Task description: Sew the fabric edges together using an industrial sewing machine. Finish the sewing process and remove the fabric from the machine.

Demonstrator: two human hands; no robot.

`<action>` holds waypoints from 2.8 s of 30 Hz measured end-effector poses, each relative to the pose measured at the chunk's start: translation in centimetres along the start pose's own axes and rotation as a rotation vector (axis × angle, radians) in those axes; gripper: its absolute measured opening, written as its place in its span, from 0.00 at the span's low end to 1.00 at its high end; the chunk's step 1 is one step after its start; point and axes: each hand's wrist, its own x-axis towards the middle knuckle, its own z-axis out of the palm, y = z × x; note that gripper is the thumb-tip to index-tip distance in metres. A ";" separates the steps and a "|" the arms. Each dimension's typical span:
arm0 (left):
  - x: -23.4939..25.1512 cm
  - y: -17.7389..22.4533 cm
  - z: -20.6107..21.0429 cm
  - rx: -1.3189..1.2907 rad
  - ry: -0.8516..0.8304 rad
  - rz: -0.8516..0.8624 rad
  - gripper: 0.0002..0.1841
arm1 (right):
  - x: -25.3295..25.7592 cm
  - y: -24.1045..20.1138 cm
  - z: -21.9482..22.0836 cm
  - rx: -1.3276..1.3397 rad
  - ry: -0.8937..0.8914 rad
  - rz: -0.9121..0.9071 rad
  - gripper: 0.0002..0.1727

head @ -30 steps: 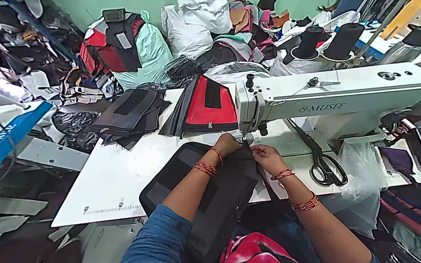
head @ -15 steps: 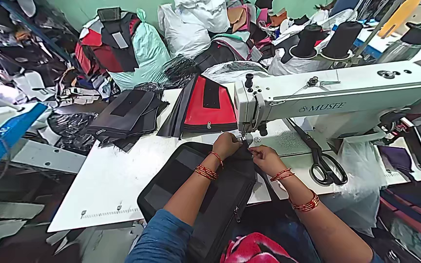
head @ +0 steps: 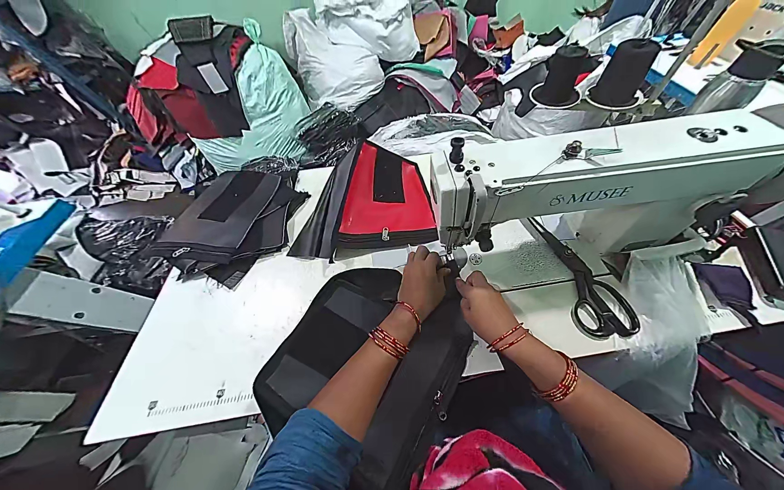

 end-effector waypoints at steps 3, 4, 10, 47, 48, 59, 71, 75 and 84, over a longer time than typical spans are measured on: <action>-0.9 0.2 0.7 0.143 0.110 0.072 0.13 | -0.3 -0.1 1.4 -0.058 0.112 -0.020 0.22; -1.2 0.2 0.9 0.171 0.122 0.136 0.13 | -0.4 -0.1 1.7 -0.069 0.134 -0.022 0.22; -0.5 1.1 0.2 0.284 -0.239 0.301 0.22 | -0.5 -0.4 1.3 -0.035 0.100 0.011 0.17; -5.1 3.4 -1.8 0.164 -0.257 0.075 0.21 | 0.6 1.6 -0.2 0.184 0.163 0.035 0.21; -6.1 3.6 -1.4 0.172 -0.211 0.064 0.22 | 0.4 1.6 -0.2 0.188 0.160 0.043 0.22; -4.1 2.5 -2.8 -0.237 -0.265 -0.094 0.26 | -1.0 1.6 0.3 0.458 0.148 0.093 0.22; -4.9 2.9 -0.7 0.209 -0.351 0.038 0.29 | -0.7 2.6 0.5 0.474 0.122 0.044 0.22; -5.7 1.6 0.9 0.169 -0.153 0.162 0.26 | -1.2 2.1 0.3 0.379 0.111 0.022 0.22; -6.4 0.0 2.3 0.107 0.092 0.404 0.23 | -1.6 0.6 -0.4 0.198 0.019 -0.008 0.22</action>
